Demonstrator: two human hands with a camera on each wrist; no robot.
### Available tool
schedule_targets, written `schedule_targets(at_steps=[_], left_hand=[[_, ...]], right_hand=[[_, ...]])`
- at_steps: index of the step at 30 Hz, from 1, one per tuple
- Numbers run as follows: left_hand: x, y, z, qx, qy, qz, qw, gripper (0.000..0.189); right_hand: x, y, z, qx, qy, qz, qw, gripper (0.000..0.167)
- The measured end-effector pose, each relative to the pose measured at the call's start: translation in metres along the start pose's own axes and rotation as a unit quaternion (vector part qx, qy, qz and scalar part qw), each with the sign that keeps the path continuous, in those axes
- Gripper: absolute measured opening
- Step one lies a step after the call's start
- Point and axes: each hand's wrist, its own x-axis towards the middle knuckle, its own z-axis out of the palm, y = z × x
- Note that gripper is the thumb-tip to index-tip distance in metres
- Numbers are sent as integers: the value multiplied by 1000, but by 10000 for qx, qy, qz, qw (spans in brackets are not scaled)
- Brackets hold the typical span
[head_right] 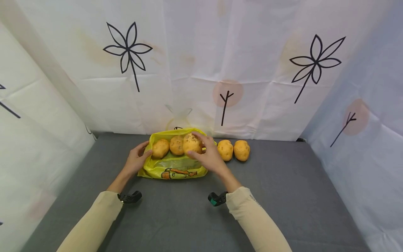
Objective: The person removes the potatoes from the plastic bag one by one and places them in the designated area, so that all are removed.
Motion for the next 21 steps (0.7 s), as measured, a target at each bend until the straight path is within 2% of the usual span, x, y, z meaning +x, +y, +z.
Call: schedule_targets(at_steps=[6,15,21], left_hand=[[0,3,0,-47,-36,-130,9999,55],[0,4,-1,-79,-72,-132,9999,54],[0,5,-1,-89,-88,-163,9998,55]], right_hand=[[-3,1,-12,-62,130,66,9999,69],[-7,1,-27,-213,231,52,9995,68],[-11,4,-38,-67,228,50,9997,66]])
